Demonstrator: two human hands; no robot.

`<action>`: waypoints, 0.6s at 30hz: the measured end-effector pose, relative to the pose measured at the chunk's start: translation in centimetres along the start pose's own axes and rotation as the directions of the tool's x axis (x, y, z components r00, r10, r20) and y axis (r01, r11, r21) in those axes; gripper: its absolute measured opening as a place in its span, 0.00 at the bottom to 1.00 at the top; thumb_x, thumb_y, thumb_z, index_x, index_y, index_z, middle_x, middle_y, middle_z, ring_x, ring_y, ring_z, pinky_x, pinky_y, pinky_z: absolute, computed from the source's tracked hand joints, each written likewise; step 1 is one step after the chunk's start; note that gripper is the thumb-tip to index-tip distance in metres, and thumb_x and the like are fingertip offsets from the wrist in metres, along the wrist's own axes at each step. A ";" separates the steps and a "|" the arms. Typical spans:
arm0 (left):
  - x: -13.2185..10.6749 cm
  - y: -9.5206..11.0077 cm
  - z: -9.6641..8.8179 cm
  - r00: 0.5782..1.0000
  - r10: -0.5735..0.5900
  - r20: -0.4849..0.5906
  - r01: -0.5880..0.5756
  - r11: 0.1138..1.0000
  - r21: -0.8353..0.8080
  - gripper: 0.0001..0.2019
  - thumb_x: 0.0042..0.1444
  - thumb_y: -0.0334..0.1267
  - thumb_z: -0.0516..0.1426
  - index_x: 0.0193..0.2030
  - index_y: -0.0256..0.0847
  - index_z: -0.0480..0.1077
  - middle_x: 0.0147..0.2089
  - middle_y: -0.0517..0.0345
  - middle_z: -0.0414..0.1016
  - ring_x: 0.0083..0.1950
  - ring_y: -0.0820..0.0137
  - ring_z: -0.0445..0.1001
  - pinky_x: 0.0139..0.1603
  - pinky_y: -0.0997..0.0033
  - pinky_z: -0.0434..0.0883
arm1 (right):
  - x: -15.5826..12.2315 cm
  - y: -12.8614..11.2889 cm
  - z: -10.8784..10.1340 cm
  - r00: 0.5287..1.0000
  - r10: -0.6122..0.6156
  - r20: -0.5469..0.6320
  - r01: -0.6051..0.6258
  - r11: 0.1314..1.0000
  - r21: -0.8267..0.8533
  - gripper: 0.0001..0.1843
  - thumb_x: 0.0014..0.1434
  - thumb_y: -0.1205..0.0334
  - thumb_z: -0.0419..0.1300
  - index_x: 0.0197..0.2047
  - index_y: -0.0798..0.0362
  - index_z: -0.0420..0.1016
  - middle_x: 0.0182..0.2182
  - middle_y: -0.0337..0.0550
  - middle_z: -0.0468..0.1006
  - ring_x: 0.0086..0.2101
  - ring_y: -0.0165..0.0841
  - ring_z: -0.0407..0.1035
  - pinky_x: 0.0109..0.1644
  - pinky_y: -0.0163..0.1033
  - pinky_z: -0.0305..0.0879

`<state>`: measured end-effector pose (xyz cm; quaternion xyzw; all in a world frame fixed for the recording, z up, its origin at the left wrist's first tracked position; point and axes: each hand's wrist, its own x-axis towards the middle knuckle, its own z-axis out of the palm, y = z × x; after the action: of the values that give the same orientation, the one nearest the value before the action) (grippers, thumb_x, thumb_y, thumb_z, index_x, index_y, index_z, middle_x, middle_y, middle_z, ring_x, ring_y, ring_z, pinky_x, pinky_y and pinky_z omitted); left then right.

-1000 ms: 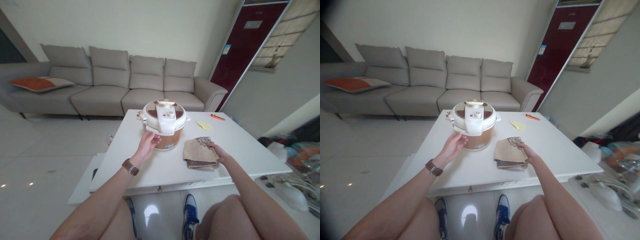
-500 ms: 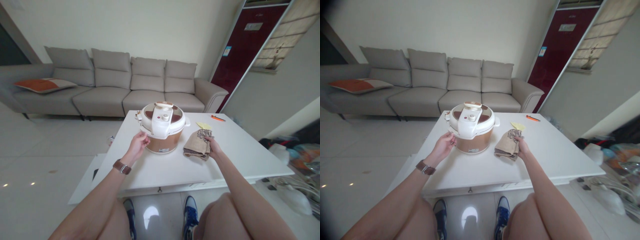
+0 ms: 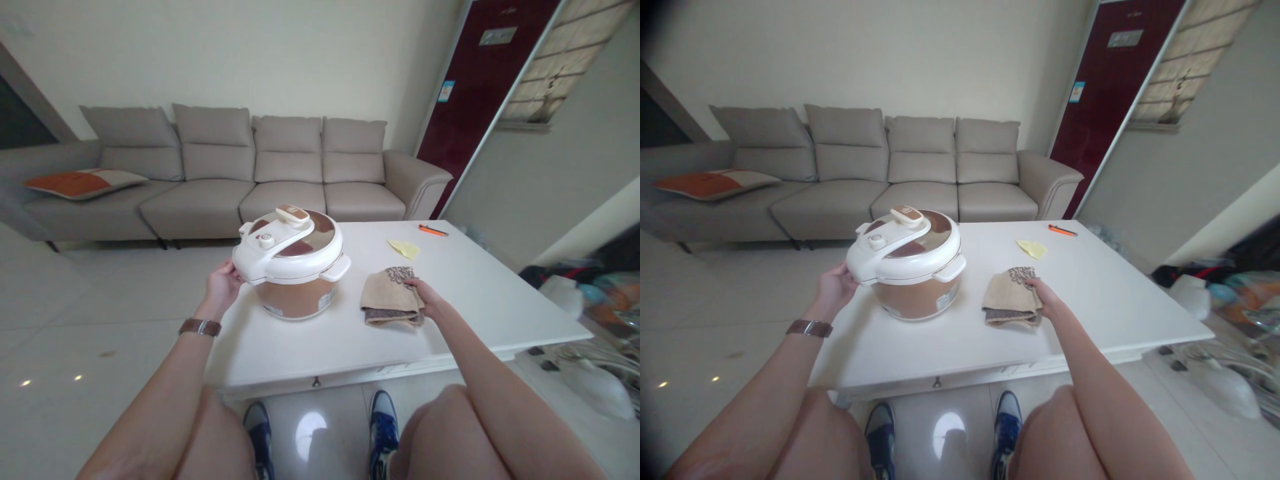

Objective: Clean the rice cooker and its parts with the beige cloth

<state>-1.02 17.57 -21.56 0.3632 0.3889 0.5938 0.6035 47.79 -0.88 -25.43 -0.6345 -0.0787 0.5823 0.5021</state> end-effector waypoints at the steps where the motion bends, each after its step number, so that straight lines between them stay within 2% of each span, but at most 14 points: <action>1: 0.4 0.0 -0.3 1.000 0.010 0.005 -0.010 1.000 0.010 0.04 0.50 0.34 0.60 0.28 0.42 0.68 0.23 0.60 0.66 0.22 0.72 0.60 0.22 0.74 0.57 | 0.2 0.2 -0.4 1.000 0.004 -0.010 -0.004 1.000 0.004 0.16 0.67 0.63 0.53 0.49 0.61 0.78 0.30 0.51 0.86 0.29 0.42 0.81 0.39 0.45 0.79; 4: 0.7 -0.1 -0.7 0.999 0.039 0.026 -0.040 0.999 0.029 0.03 0.49 0.37 0.60 0.30 0.42 0.69 0.26 0.59 0.69 0.24 0.72 0.62 0.21 0.75 0.57 | 0.6 0.5 -1.1 1.000 -0.008 -0.010 0.008 1.000 0.015 0.15 0.67 0.62 0.54 0.48 0.59 0.78 0.29 0.50 0.86 0.28 0.41 0.81 0.38 0.45 0.79; 6: 0.3 -0.4 -0.7 0.998 0.061 -0.023 -0.058 0.994 0.088 0.06 0.49 0.41 0.59 0.31 0.42 0.70 0.28 0.59 0.70 0.25 0.72 0.64 0.21 0.76 0.58 | 0.5 0.3 -0.8 0.999 -0.044 -0.007 0.044 0.999 0.023 0.14 0.67 0.62 0.54 0.48 0.58 0.79 0.30 0.50 0.86 0.29 0.41 0.81 0.38 0.44 0.79; 9: -0.6 -1.1 -0.9 0.977 0.122 -0.176 -0.077 0.968 0.240 0.08 0.47 0.43 0.58 0.32 0.42 0.68 0.29 0.60 0.69 0.26 0.72 0.66 0.23 0.76 0.61 | -0.3 -0.4 0.9 0.990 -0.144 -0.013 0.144 0.986 0.078 0.15 0.68 0.62 0.54 0.49 0.56 0.79 0.33 0.49 0.87 0.32 0.40 0.82 0.41 0.43 0.80; 11: -1.4 -1.6 -1.0 0.959 0.160 -0.232 -0.086 0.950 0.302 0.09 0.46 0.43 0.57 0.34 0.43 0.68 0.31 0.60 0.71 0.30 0.71 0.70 0.27 0.76 0.65 | -1.1 -0.9 2.8 0.975 -0.223 -0.014 0.223 0.966 0.127 0.15 0.68 0.62 0.53 0.51 0.54 0.78 0.33 0.46 0.87 0.34 0.40 0.83 0.44 0.43 0.80; 14: -2.7 -2.1 -1.0 0.964 0.175 -0.198 -0.101 0.937 0.335 0.11 0.45 0.42 0.58 0.37 0.44 0.70 0.39 0.57 0.76 0.39 0.66 0.75 0.36 0.71 0.72 | -2.4 -1.0 6.3 0.952 -0.305 0.035 0.296 0.941 0.163 0.16 0.66 0.63 0.54 0.52 0.53 0.79 0.34 0.45 0.88 0.36 0.40 0.83 0.48 0.43 0.80; 18: -4.5 -2.3 -0.7 0.989 0.147 -0.008 -0.137 0.936 0.324 0.17 0.47 0.43 0.63 0.45 0.43 0.76 0.51 0.53 0.79 0.50 0.61 0.77 0.48 0.64 0.76 | -3.8 -0.1 11.3 0.931 -0.326 0.165 0.294 0.936 0.193 0.16 0.65 0.62 0.55 0.52 0.52 0.79 0.33 0.44 0.88 0.36 0.41 0.83 0.49 0.45 0.80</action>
<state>-0.66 13.00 -23.77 0.4747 0.4630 0.5699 0.4853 37.45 2.69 -20.77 -0.5103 -0.1783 0.5592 0.6286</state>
